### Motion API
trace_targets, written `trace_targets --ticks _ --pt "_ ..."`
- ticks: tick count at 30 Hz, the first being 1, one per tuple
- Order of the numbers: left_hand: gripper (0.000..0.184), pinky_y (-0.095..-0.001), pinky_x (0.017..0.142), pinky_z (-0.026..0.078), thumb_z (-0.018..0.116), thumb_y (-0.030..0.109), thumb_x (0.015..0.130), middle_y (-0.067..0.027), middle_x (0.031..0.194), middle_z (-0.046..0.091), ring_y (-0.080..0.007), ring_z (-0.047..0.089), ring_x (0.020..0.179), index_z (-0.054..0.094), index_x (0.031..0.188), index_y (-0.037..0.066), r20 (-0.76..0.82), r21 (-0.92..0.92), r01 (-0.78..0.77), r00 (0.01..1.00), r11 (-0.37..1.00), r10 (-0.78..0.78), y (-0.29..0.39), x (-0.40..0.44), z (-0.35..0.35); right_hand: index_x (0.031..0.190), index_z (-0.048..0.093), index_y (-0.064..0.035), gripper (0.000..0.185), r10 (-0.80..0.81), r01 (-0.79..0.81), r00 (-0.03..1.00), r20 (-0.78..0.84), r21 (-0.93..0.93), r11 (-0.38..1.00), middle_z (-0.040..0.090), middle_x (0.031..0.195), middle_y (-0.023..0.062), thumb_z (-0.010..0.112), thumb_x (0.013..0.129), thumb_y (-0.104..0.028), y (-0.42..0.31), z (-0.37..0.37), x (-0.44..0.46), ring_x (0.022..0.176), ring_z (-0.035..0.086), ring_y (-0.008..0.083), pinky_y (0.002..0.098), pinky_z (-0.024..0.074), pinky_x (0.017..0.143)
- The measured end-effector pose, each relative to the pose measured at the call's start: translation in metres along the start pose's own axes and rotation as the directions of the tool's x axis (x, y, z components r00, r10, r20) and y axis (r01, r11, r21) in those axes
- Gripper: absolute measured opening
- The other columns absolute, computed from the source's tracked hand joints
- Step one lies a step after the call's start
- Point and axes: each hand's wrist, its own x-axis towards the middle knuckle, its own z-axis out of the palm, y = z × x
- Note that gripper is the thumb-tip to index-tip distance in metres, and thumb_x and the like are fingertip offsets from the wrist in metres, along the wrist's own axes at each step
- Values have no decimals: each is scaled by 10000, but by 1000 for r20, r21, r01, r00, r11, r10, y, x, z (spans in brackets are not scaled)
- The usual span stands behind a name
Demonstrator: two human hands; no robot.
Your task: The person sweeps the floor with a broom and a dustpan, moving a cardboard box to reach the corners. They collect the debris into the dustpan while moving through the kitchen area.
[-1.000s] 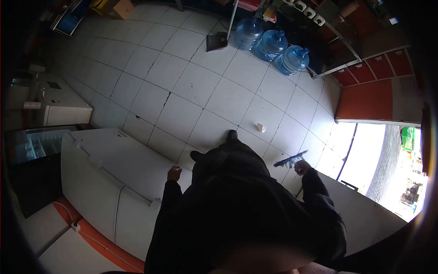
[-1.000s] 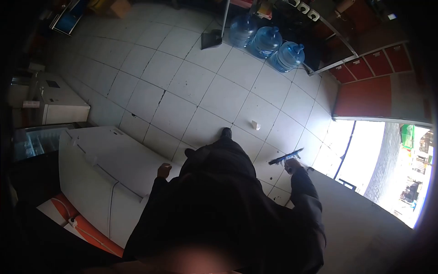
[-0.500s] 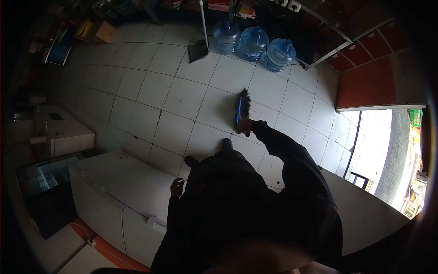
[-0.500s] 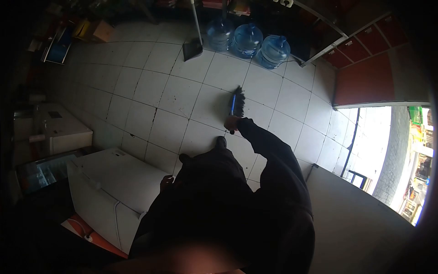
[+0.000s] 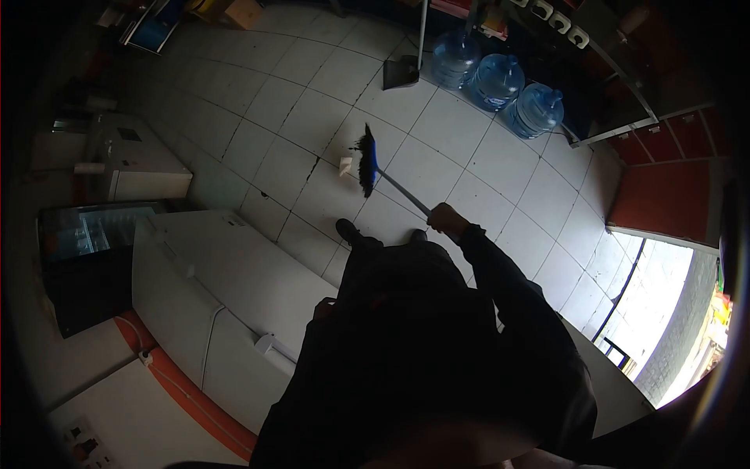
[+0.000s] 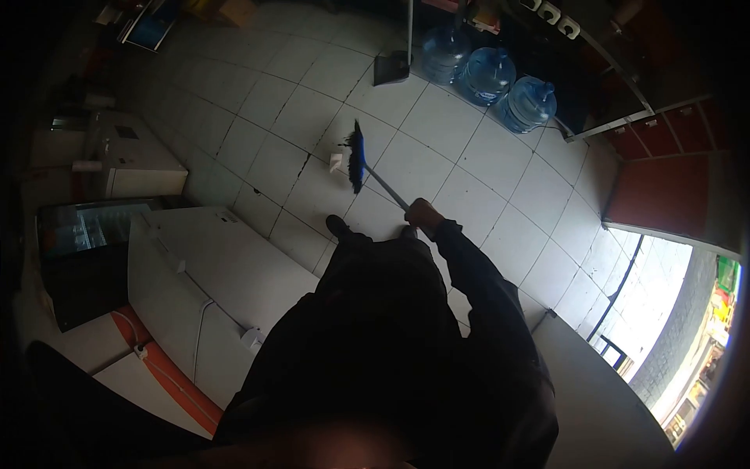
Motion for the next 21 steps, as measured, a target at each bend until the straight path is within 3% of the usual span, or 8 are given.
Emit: trace_targets --ticks 1,2,10,12,14,16,17,21 --pt "308 -303 662 450 544 299 759 -99 851 582 -210 573 771 543 960 66 22 1 10 1000 1000 -10 -3 4 -2 618 537 11 178 502 -501 861 85 321 804 513 489 56 566 707 -141 -49 -17 -21 409 514 132 245 396 352" --pt "309 -304 663 450 543 301 759 -99 855 581 -210 572 773 543 960 66 46 6 19 999 1000 -19 -5 9 -7 713 549 24 181 651 -574 757 58 535 620 515 518 57 588 699 -153 -70 -20 -49 425 509 131 246 405 363" --pt "323 -306 676 449 537 317 760 -102 887 576 -213 570 791 542 961 64 229 76 45 971 996 -62 -3 88 -74 636 542 20 166 938 -929 332 -97 140 343 551 538 135 520 655 -143 -169 20 -150 494 572 226 335 467 481" --pt "351 -325 756 426 520 344 759 -115 991 539 -242 541 876 539 976 69 197 261 -224 965 939 176 -14 113 -94 561 549 3 171 771 -725 634 60 -300 620 555 537 141 526 649 -142 -158 40 -143 494 571 226 340 465 490" --pt "339 -328 762 426 522 329 759 -116 963 550 -252 540 875 536 978 71 157 105 -203 970 973 186 -21 127 -116 534 550 -10 151 755 -733 655 -22 -259 629 555 534 130 534 626 -129 -150 51 -123 490 571 213 320 460 461" --pt "332 -332 762 426 523 320 758 -120 948 556 -259 541 873 535 978 71 156 76 -167 976 983 154 -29 140 -143 554 563 -20 109 578 -375 787 216 -577 726 549 517 110 540 591 -120 -108 65 -102 489 572 209 304 448 437" --pt "325 -336 762 427 524 310 758 -124 933 561 -266 541 872 534 978 70 150 42 -135 980 990 127 -33 146 -155 554 575 -42 97 661 -580 735 154 -363 729 539 498 86 541 561 -132 -88 78 -94 480 565 217 308 439 452" --pt "296 -350 755 435 527 282 757 -141 916 573 -269 553 853 541 963 69 78 210 -157 987 965 144 -71 168 -196 490 560 -41 127 300 -196 937 181 -440 876 533 494 99 541 538 -158 -58 109 -3 476 553 246 345 426 461"
